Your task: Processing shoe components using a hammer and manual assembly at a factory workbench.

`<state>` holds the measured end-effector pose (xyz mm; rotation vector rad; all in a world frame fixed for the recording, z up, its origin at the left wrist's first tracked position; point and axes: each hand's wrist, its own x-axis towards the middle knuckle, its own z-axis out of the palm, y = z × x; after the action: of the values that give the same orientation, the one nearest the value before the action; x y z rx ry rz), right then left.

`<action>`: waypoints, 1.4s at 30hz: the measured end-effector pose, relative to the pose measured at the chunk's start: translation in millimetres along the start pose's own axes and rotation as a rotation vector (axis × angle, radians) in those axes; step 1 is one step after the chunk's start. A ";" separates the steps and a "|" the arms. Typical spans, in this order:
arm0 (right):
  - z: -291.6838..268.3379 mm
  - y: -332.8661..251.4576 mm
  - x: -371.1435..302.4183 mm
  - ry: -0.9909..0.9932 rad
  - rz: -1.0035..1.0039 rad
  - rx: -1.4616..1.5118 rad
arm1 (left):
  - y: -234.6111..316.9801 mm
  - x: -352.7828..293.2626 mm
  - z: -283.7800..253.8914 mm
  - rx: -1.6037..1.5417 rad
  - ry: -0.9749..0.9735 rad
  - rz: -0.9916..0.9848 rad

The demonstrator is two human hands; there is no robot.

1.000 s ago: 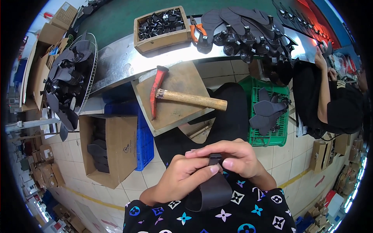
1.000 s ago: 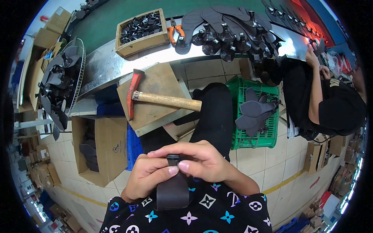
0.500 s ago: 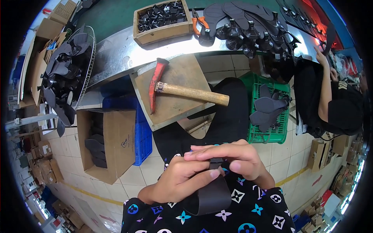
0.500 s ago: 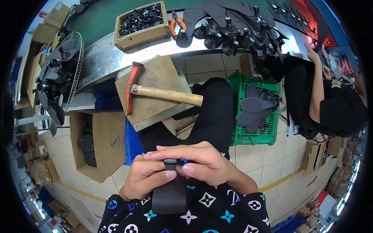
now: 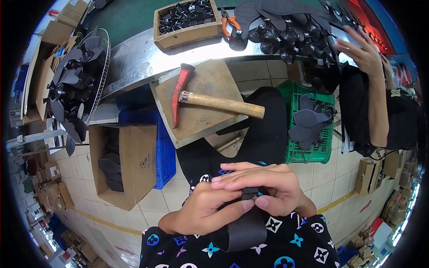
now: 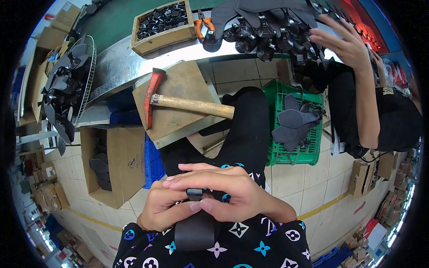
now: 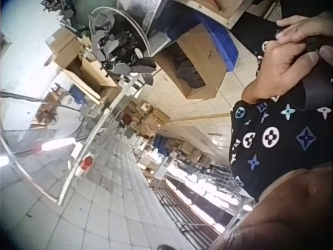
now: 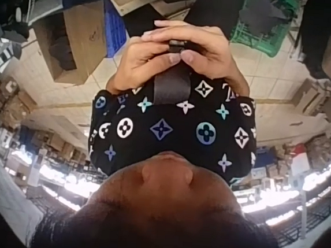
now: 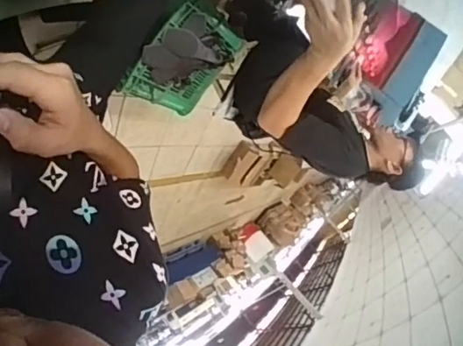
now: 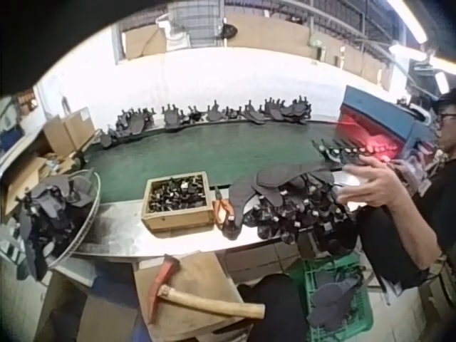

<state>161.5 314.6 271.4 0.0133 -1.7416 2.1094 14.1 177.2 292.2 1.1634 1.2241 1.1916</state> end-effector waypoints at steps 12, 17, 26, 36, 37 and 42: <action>-68.1 -25.8 -21.4 0.522 -0.345 -0.451 | 35.2 6.6 -143.6 0.745 1.492 0.374; -59.2 -143.7 -44.4 0.361 -1.557 -0.990 | 75.7 -32.8 -297.3 1.200 1.876 0.219; -214.5 -243.1 -529.5 0.383 -1.040 -1.077 | 32.0 20.0 -418.3 1.644 1.520 -0.442; -116.1 -340.5 -766.1 0.556 -0.500 -0.984 | -7.9 305.0 -79.9 1.075 0.404 0.480; -80.0 -363.9 -764.1 0.526 -0.464 -1.030 | -18.8 345.7 -71.7 1.013 0.401 0.622; -11.0 -296.0 -717.0 0.595 -0.307 -0.990 | -28.1 516.7 40.9 1.235 0.265 0.022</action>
<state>914.8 152.5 361.7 -0.5219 -2.0011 0.7553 51.1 692.7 243.1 1.8996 2.2771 0.5160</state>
